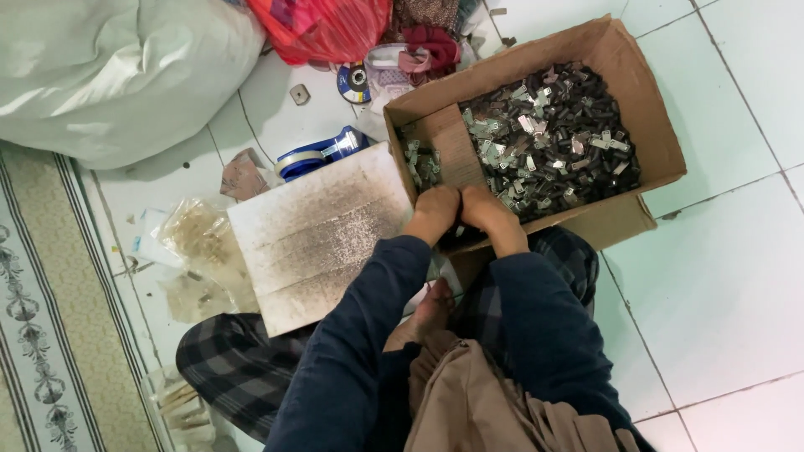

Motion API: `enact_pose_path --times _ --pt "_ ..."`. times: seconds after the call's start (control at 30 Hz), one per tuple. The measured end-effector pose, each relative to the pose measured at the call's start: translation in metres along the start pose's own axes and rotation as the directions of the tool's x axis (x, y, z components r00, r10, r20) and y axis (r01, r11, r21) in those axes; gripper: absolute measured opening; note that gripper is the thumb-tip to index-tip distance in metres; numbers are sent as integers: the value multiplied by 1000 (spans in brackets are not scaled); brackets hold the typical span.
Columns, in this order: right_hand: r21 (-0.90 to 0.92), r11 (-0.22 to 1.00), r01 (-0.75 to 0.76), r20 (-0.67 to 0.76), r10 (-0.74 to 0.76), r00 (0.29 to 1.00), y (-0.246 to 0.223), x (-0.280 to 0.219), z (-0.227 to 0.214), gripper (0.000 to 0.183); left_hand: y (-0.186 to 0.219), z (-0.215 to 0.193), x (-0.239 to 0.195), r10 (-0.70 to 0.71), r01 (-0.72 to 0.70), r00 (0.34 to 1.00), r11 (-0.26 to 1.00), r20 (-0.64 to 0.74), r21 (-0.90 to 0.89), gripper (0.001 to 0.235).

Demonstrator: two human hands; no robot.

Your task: Picking small metal pieces from a box and arranging them on a board or placing them into small plastic bags.

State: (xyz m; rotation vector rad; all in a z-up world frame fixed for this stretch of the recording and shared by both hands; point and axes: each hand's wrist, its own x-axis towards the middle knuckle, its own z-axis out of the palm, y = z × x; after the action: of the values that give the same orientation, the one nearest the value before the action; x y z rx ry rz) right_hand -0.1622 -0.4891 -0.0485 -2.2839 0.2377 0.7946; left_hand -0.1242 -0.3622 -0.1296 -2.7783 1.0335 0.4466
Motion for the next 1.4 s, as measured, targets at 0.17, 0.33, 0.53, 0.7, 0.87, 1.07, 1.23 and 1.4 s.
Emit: enact_pose_path --times 0.17,0.33,0.53,0.7,0.87,1.07,1.23,1.4 --pt "7 993 117 -135 -115 984 -19 -39 -24 33 -13 -43 -3 24 -41 996 979 -90 -201 22" --pt "626 742 240 -258 -94 962 23 -17 -7 25 -34 -95 -31 -54 -54 977 871 -204 -488 20" --pt "735 552 393 -350 -187 918 14 -36 -4 27 -42 -128 -87 -163 99 986 384 39 -918 29" --pt "774 461 435 -367 -234 901 13 -39 4 30 -32 -143 -125 -217 148 955 -250 204 -957 44" --pt "801 393 451 -389 -232 892 19 -35 19 32 -31 -127 -130 -213 142 946 -409 246 -901 44" --pt "740 460 490 -426 -244 872 10 -45 18 27 -33 -109 -124 -214 125 947 -442 240 -888 42" --pt "699 483 527 -457 -264 849 -6 -58 11 24 -36 -91 -118 -227 104 945 -471 234 -876 39" --pt "657 502 563 -491 -282 824 -11 -64 9 20 -35 -87 -118 -231 85 948 -481 220 -873 36"
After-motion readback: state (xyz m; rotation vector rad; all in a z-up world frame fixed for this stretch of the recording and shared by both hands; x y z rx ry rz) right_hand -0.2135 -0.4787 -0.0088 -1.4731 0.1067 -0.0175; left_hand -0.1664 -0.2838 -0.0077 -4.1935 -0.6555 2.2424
